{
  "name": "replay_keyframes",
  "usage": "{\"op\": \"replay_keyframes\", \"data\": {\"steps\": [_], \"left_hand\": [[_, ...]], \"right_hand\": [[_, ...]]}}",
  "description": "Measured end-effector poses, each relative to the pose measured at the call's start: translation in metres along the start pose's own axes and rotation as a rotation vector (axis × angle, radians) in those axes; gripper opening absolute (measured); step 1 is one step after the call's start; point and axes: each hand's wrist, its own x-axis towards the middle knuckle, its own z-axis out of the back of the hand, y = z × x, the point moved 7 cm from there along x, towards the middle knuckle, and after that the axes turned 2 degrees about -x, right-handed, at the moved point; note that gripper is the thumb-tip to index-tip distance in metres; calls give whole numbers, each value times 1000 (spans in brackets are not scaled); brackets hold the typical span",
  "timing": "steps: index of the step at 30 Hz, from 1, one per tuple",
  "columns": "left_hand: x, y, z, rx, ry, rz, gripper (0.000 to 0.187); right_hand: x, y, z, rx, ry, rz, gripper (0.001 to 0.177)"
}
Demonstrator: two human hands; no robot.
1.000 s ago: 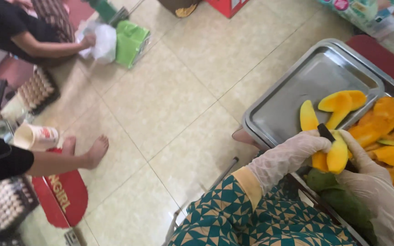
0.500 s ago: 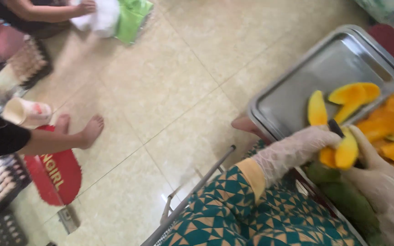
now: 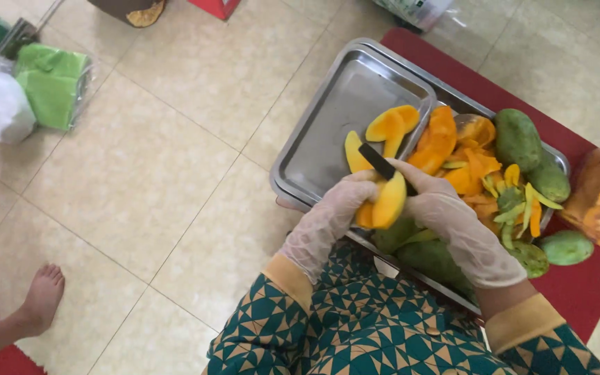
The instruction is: Peeling and slicing green mangoes using a knife and placing them into a container.
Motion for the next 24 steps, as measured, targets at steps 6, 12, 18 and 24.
{"op": "replay_keyframes", "data": {"steps": [6,12,18,24], "left_hand": [[16,1,26,-163,22,-53,79],[19,-15,46,-191,20,-168,81],[14,-18,48,-274,7,-178,73],[18,-20,60,-146,-66,-200,66]], "right_hand": [[-3,35,22,-79,17,-12,79],[6,38,42,-439,-35,-45,86],[21,21,42,-501,-43,26,85],[4,-6,72,-334,-72,23,93]]}}
